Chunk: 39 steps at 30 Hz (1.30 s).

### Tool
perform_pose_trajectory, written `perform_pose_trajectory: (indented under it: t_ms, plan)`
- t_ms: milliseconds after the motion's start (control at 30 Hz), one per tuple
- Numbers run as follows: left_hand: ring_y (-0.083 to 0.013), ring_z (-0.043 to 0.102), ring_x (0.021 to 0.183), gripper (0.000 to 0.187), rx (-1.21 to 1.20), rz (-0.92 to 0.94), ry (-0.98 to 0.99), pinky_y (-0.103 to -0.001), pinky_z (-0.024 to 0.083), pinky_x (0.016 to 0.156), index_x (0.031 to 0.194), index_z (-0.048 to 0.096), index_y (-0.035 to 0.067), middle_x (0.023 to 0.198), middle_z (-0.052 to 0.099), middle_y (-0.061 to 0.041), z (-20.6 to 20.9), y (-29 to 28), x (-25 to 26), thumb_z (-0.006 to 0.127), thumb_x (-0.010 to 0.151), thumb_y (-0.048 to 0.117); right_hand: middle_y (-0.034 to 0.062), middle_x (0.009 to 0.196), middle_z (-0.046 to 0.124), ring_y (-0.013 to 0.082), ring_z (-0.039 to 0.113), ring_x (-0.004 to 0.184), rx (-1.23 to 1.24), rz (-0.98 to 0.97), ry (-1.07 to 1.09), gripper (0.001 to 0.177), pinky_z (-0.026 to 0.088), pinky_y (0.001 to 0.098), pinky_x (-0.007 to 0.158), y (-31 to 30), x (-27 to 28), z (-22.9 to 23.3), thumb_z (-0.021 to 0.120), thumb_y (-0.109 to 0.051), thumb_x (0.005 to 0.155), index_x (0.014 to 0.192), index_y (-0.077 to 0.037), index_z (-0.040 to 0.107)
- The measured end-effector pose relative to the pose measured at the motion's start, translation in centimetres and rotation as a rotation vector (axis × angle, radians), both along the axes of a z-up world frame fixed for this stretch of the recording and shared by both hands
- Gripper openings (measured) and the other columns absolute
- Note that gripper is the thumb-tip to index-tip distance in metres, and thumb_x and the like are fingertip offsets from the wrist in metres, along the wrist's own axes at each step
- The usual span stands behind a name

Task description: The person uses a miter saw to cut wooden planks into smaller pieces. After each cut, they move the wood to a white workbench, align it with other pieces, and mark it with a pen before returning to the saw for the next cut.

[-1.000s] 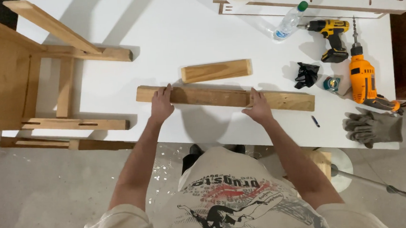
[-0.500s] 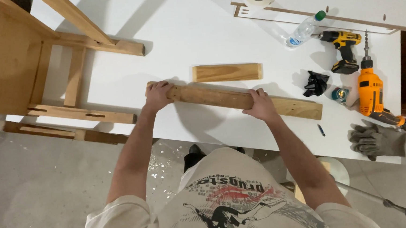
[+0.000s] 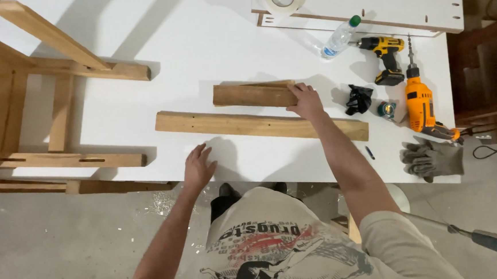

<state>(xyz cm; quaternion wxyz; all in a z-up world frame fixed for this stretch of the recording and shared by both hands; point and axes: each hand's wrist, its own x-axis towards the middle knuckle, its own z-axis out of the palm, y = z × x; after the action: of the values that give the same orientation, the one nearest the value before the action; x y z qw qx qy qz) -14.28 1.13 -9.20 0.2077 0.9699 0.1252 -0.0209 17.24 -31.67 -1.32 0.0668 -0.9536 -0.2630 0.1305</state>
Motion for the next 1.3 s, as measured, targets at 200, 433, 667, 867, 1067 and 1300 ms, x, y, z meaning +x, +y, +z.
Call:
perform_pose_trajectory:
  t_ms: [200, 433, 667, 867, 1067, 1300]
  plan:
    - [-0.0263, 0.055, 0.136, 0.044, -0.278, 0.105, 0.036, -0.038, 0.047, 0.116, 0.135, 0.068, 0.013, 0.142, 0.058, -0.008, 4.0, -3.4, -4.1, 0.073, 0.095, 0.031, 0.0202, 0.154, 0.042, 0.0422, 0.046, 0.141, -0.022, -0.082, 0.124, 0.089, 0.042, 0.0510, 0.117, -0.9, -6.7, 2.4, 0.074, -0.049, 0.086, 0.155, -0.003, 0.042]
    - [-0.0218, 0.062, 0.128, 0.049, -0.896, 0.346, 0.254, -0.036, 0.055, 0.106, 0.138, 0.065, 0.019, 0.134, 0.066, -0.006, 4.1, -2.4, -3.7, 0.077, 0.095, 0.040, 0.0085, 0.137, 0.055, 0.0348, 0.055, 0.134, -0.042, 0.036, 0.123, 0.081, 0.041, 0.0419, 0.116, -3.8, -10.0, -1.6, 0.080, -0.055, 0.071, 0.138, -0.014, 0.059]
    - [-0.0347, 0.061, 0.124, 0.065, -1.522, 0.516, 0.257, -0.048, 0.049, 0.111, 0.151, 0.039, -0.008, 0.135, 0.054, -0.025, 11.7, -7.7, -1.4, 0.069, 0.100, 0.020, 0.0081, 0.131, 0.055, 0.0306, 0.058, 0.124, 0.089, -0.169, -0.060, 0.086, 0.048, 0.0391, 0.109, -9.4, -26.3, -0.7, 0.085, -0.050, 0.061, 0.135, -0.012, 0.063]
    - [-0.0366, 0.062, 0.118, 0.058, -1.770, 0.355, 0.295, -0.050, 0.048, 0.109, 0.145, 0.044, -0.009, 0.127, 0.050, -0.019, 15.0, -20.4, -3.6, 0.072, 0.098, 0.012, 0.0095, 0.132, 0.053, 0.0336, 0.056, 0.128, 0.344, -0.692, -0.134, 0.087, 0.047, 0.0449, 0.115, -18.8, -45.0, -1.3, 0.093, -0.040, 0.060, 0.136, -0.014, 0.060]
    - [-0.0455, 0.060, 0.126, 0.052, -1.464, -0.308, 0.574, -0.054, 0.051, 0.105, 0.141, 0.057, -0.003, 0.136, 0.059, -0.027, 17.1, -40.9, -10.5, 0.075, 0.098, 0.019, 0.0104, 0.123, 0.055, 0.0337, 0.059, 0.120, 0.498, -1.284, -0.282, 0.091, 0.050, 0.0460, 0.109, -28.6, -63.8, -0.9, 0.100, -0.034, 0.059, 0.132, -0.008, 0.052]
    - [-0.0369, 0.069, 0.112, 0.039, -1.411, -0.921, 0.796, -0.052, 0.054, 0.099, 0.129, 0.068, -0.005, 0.122, 0.070, -0.027, 22.9, -66.5, -25.7, 0.077, 0.094, 0.007, 0.0043, 0.104, 0.057, 0.0245, 0.062, 0.103, 0.932, -1.726, -0.514, 0.035, 0.050, 0.0398, 0.100, -40.1, -85.1, -0.7, 0.087, -0.025, 0.086, 0.111, -0.016, 0.064]
